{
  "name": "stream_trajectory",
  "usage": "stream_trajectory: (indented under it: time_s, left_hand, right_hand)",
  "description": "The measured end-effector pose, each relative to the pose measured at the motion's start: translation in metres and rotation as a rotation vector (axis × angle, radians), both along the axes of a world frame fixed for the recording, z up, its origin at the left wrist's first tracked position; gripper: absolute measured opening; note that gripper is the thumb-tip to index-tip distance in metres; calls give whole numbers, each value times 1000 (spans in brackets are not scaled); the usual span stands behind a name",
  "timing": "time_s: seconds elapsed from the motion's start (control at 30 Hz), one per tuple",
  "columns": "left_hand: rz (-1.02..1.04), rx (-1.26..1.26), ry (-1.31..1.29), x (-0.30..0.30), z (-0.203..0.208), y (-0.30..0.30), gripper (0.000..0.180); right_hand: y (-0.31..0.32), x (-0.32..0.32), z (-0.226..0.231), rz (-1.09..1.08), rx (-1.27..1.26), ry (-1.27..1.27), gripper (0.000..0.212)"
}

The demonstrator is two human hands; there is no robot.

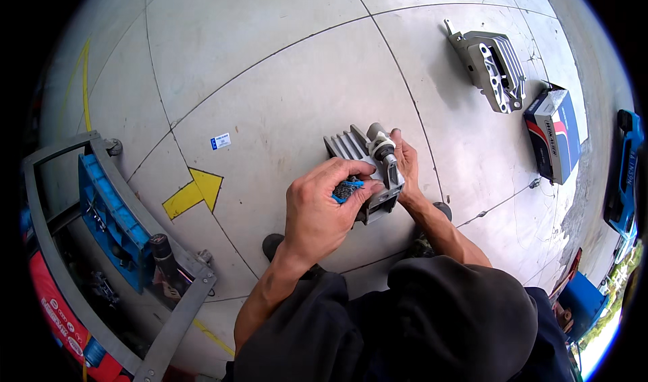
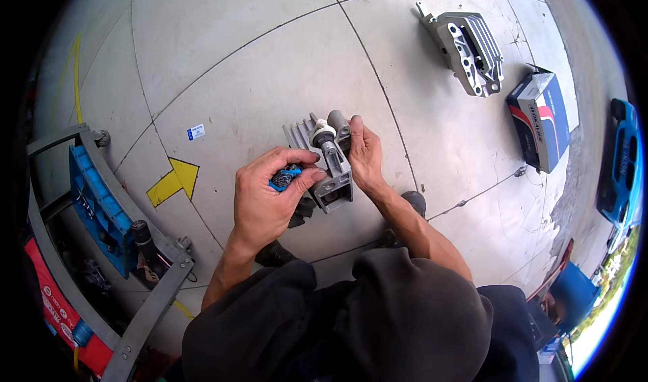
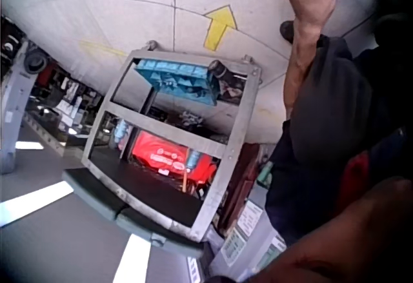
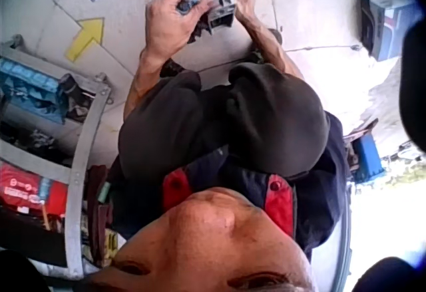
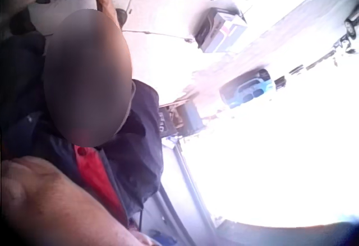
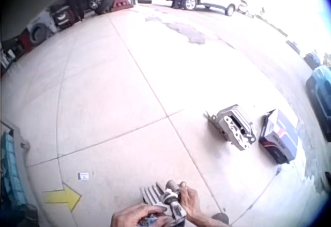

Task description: The person retrieves a wrench from a toolbox and uses it to tighten bolts on two metallic car parts placed on the floor. They then pick up a second part and continue tightening bolts with the wrench.

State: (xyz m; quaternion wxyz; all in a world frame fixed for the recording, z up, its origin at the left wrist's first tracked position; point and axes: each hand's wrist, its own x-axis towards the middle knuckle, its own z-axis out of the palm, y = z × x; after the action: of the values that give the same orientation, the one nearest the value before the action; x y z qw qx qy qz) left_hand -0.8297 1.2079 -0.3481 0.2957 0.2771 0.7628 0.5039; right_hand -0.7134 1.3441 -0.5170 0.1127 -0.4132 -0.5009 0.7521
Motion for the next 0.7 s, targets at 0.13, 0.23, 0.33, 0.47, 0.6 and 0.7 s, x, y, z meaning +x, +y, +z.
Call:
stream_trajectory:
  time_s: [0.13,0.23,0.33,0.47,0.6,0.7]
  left_hand:
    - [-20,-37,31,-1,-6,-7,19]
    - [-31,-8,10,2,-4,-1,19]
    - [-30,8,29,0,0,-7,20]
    - [-53,34,13,-6,0,-13,23]
    - [-38,29,26,-26,13,-18,21]
    - [65,8,233,-55,74,-39,18]
  right_hand:
    - [-13,-9,4,-30,67,-22,72]
    - [-4,-2,-9,-44,93,-1,65]
    - [1,1,-7,28,56,-36,67]
    - [9,2,1,-29,157,18,57]
    - [55,19,20,-29,357,55,28]
    - [93,-18,65,-48,480,177,19]
